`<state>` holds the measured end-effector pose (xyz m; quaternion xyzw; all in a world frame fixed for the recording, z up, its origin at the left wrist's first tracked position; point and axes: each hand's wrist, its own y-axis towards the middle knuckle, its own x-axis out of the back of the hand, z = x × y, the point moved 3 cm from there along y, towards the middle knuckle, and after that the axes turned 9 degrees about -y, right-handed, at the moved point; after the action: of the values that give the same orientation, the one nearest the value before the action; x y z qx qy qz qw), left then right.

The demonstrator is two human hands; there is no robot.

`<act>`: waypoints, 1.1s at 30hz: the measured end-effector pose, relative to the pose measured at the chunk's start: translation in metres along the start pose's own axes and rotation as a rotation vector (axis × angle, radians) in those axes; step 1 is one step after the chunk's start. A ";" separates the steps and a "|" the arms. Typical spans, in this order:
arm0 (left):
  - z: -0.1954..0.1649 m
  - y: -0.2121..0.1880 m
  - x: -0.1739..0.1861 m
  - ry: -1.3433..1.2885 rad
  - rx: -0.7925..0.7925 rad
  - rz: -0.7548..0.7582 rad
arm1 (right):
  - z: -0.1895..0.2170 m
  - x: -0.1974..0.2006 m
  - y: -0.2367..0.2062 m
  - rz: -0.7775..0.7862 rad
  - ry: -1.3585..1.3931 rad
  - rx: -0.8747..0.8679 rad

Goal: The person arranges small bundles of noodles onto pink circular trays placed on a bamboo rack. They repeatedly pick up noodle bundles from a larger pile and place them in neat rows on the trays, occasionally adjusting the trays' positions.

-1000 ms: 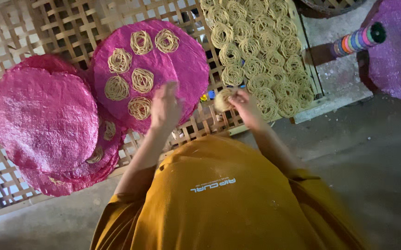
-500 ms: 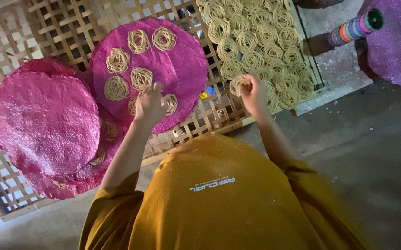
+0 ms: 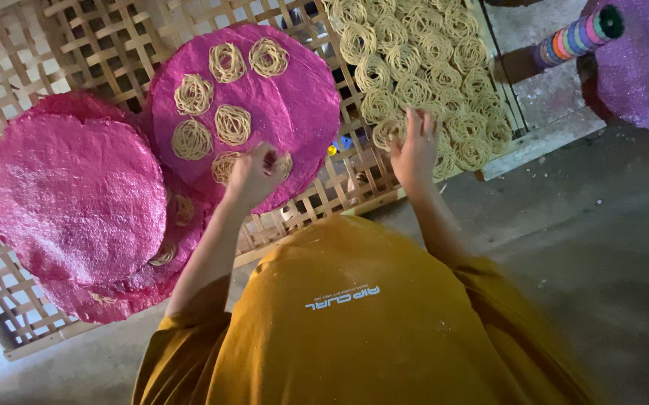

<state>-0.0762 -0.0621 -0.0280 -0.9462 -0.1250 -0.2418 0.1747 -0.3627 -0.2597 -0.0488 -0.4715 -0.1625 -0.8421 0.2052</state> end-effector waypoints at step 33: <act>-0.017 0.020 0.033 0.040 -0.414 -0.260 | 0.074 -0.015 -0.047 0.388 0.866 -0.141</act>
<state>-0.0488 -0.0820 -0.0026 -0.9330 -0.1899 -0.3012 -0.0530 -0.3251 -0.1820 -0.0280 -0.1119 0.0864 -0.9162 0.3750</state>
